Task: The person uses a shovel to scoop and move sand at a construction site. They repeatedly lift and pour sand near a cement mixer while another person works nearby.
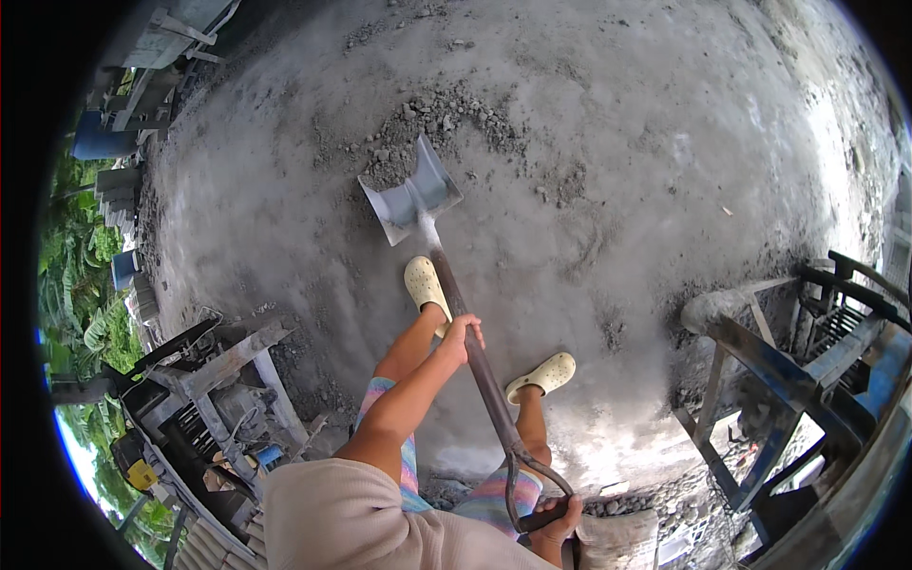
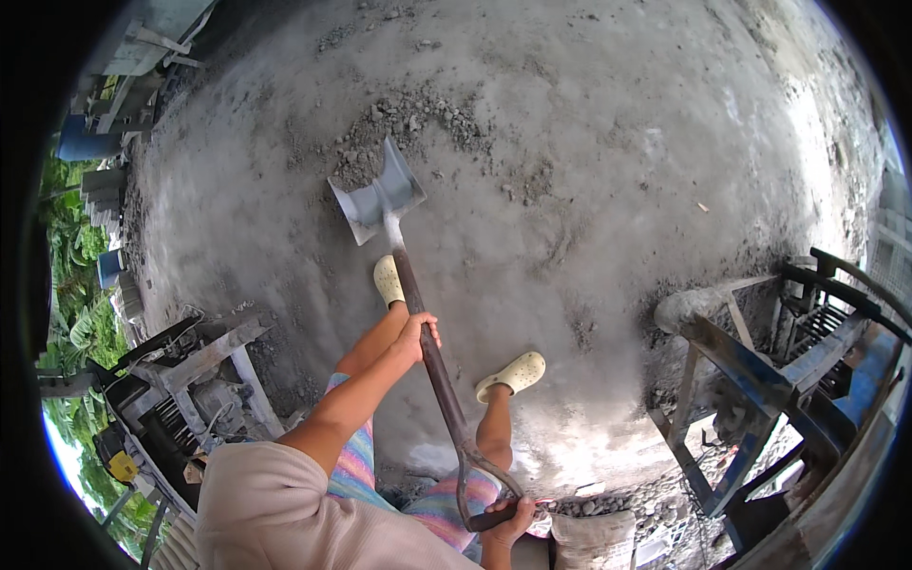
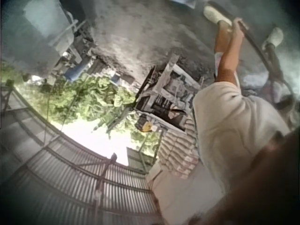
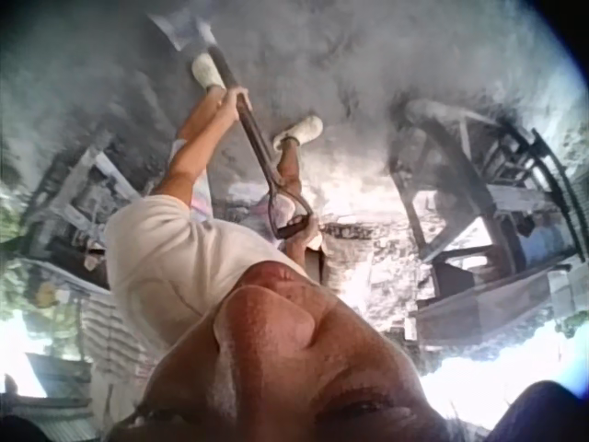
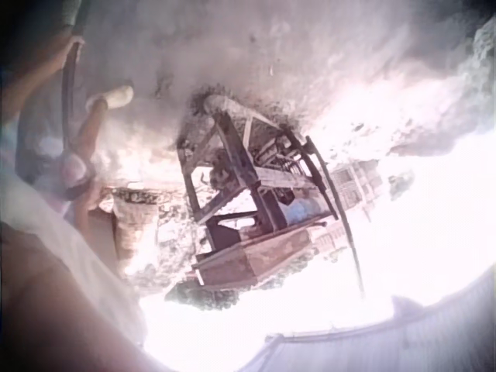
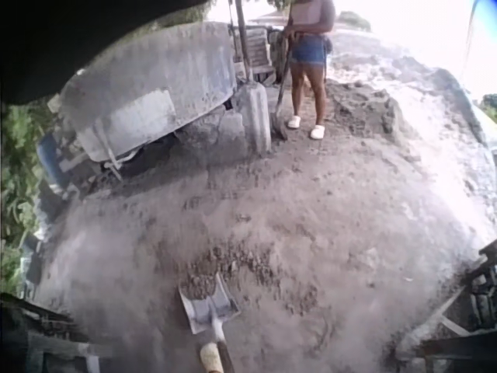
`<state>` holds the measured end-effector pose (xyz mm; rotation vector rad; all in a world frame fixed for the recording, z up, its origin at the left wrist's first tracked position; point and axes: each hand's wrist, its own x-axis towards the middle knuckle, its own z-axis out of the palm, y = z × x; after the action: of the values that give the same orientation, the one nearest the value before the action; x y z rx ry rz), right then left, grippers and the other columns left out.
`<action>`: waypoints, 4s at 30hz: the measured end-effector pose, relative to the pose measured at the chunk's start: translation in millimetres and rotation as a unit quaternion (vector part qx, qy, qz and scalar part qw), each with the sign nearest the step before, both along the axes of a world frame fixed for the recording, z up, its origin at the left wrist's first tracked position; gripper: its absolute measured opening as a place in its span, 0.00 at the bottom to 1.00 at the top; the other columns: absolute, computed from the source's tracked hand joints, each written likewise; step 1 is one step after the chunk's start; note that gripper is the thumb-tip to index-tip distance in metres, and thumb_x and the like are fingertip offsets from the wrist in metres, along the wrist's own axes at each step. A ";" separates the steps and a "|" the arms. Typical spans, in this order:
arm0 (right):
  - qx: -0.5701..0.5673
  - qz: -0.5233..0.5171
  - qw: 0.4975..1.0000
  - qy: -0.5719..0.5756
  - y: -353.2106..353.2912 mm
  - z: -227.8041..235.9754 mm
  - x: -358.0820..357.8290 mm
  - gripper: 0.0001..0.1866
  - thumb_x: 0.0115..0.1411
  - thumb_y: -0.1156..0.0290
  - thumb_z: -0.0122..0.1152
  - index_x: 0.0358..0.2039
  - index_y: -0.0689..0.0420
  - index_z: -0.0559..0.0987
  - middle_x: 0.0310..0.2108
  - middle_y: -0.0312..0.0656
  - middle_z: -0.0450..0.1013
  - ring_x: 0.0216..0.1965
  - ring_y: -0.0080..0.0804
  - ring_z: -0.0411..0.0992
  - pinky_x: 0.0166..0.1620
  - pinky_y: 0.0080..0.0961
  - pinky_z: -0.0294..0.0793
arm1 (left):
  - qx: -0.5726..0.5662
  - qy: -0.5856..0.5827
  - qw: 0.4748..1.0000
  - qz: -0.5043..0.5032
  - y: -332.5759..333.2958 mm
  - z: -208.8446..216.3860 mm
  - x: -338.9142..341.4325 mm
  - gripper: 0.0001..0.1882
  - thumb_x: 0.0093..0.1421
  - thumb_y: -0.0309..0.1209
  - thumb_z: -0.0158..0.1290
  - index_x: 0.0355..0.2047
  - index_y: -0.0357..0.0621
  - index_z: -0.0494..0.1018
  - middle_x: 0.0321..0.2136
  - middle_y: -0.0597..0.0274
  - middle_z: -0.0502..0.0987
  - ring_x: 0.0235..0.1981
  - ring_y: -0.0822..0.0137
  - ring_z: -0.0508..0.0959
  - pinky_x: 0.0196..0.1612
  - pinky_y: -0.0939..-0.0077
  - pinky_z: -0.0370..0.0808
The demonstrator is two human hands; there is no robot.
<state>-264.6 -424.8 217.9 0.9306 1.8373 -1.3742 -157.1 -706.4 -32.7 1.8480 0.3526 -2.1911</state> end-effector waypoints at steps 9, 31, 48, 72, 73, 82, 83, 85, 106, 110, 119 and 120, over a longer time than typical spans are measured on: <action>0.105 -0.023 0.991 0.081 22.4 31.1 9.9 0.19 0.54 0.48 0.49 0.20 0.51 0.67 0.12 0.35 0.63 0.13 0.24 0.61 0.16 0.20 0.63 | 0.024 0.026 0.998 -0.048 28.8 21.9 -17.8 0.07 0.43 0.29 0.51 0.16 0.47 0.63 0.10 0.64 0.63 0.11 0.65 0.65 0.17 0.69 0.65; 0.038 -0.080 0.995 -0.048 -133.4 -23.7 -26.2 0.18 0.52 0.49 0.52 0.18 0.48 0.64 0.10 0.32 0.60 0.12 0.25 0.60 0.15 0.22 0.63 | 0.003 0.054 0.997 -0.050 -130.4 -39.7 -47.9 0.08 0.41 0.28 0.52 0.14 0.47 0.63 0.10 0.63 0.65 0.11 0.66 0.66 0.18 0.69 0.66; -0.222 -0.095 0.970 -0.036 -155.6 -99.6 -19.0 0.17 0.50 0.49 0.51 0.21 0.50 0.66 0.11 0.36 0.62 0.13 0.29 0.62 0.17 0.25 0.65 | -0.212 0.046 0.974 -0.065 -236.4 7.3 -73.8 0.07 0.42 0.28 0.51 0.16 0.47 0.63 0.11 0.65 0.64 0.11 0.68 0.65 0.17 0.71 0.65; -0.326 -0.086 0.934 0.119 -51.2 146.7 34.0 0.10 0.50 0.58 0.52 0.21 0.50 0.69 0.12 0.34 0.65 0.13 0.27 0.65 0.19 0.24 0.70 | -0.167 0.097 0.967 -0.165 -124.4 294.9 -61.5 0.05 0.36 0.26 0.47 0.14 0.44 0.61 0.11 0.58 0.64 0.14 0.62 0.67 0.19 0.66 0.65; -0.378 -0.078 0.912 0.139 -65.9 149.2 23.9 0.10 0.50 0.59 0.52 0.21 0.50 0.69 0.13 0.34 0.65 0.13 0.26 0.65 0.19 0.24 0.70 | -0.228 0.091 0.961 -0.129 -168.7 331.0 -66.4 0.05 0.37 0.25 0.47 0.16 0.43 0.62 0.11 0.58 0.64 0.13 0.62 0.67 0.19 0.67 0.65; -0.460 0.082 0.859 0.210 -263.2 315.5 7.2 0.10 0.51 0.62 0.54 0.20 0.51 0.67 0.14 0.34 0.63 0.15 0.26 0.64 0.19 0.24 0.65 | -0.447 0.123 0.884 -0.067 -386.0 568.2 -38.8 0.11 0.44 0.29 0.50 0.12 0.50 0.59 0.10 0.64 0.65 0.12 0.67 0.66 0.20 0.67 0.66; -0.449 0.072 0.863 0.222 -243.3 307.6 2.9 0.10 0.52 0.62 0.54 0.20 0.52 0.68 0.14 0.34 0.63 0.14 0.25 0.64 0.18 0.23 0.65 | -0.390 0.141 0.909 -0.044 -367.3 543.9 -45.2 0.10 0.44 0.28 0.49 0.13 0.49 0.59 0.11 0.65 0.65 0.13 0.67 0.66 0.21 0.67 0.66; -0.409 0.054 0.874 0.258 -196.9 290.7 2.4 0.11 0.50 0.64 0.54 0.19 0.56 0.68 0.14 0.35 0.63 0.12 0.26 0.64 0.16 0.21 0.66 | -0.337 0.143 0.929 -0.049 -319.3 488.2 -51.3 0.08 0.44 0.26 0.49 0.14 0.47 0.61 0.12 0.66 0.65 0.14 0.67 0.68 0.22 0.67 0.67; 0.091 0.525 0.616 0.580 -237.6 312.5 49.4 0.15 0.38 0.69 0.65 0.27 0.58 0.72 0.16 0.45 0.69 0.18 0.44 0.70 0.23 0.30 0.68 | -0.023 0.247 0.931 -0.267 -155.1 366.5 -52.5 0.24 0.46 0.40 0.53 0.42 0.44 0.62 0.40 0.57 0.69 0.39 0.60 0.72 0.44 0.62 0.68; 0.087 0.557 0.603 0.564 -292.3 317.7 34.9 0.14 0.41 0.65 0.63 0.27 0.58 0.72 0.16 0.46 0.69 0.19 0.45 0.70 0.24 0.34 0.68 | -0.386 0.419 0.786 -0.240 -186.5 485.8 -14.5 0.20 0.52 0.38 0.50 0.44 0.44 0.63 0.40 0.57 0.69 0.42 0.63 0.71 0.43 0.67 0.68; 0.075 0.729 0.428 0.529 -412.2 347.9 -15.2 0.17 0.42 0.59 0.57 0.28 0.57 0.73 0.20 0.48 0.71 0.27 0.47 0.71 0.32 0.39 0.67 | -0.813 0.457 0.361 -0.013 -125.6 659.2 65.8 0.08 0.54 0.36 0.51 0.29 0.45 0.71 0.30 0.60 0.73 0.36 0.63 0.75 0.47 0.65 0.68; 0.070 0.728 0.425 0.534 -422.8 350.1 -12.6 0.17 0.42 0.59 0.57 0.28 0.57 0.73 0.20 0.48 0.71 0.27 0.47 0.71 0.32 0.39 0.67 | -0.843 0.430 0.320 0.037 -117.8 661.0 60.5 0.04 0.51 0.32 0.53 0.27 0.54 0.69 0.28 0.65 0.71 0.33 0.66 0.73 0.47 0.65 0.66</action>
<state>-277.2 -847.5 568.0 -1.8014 2.2412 -0.3681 -96.6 -824.2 628.3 -0.5473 -1.2260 -1.4458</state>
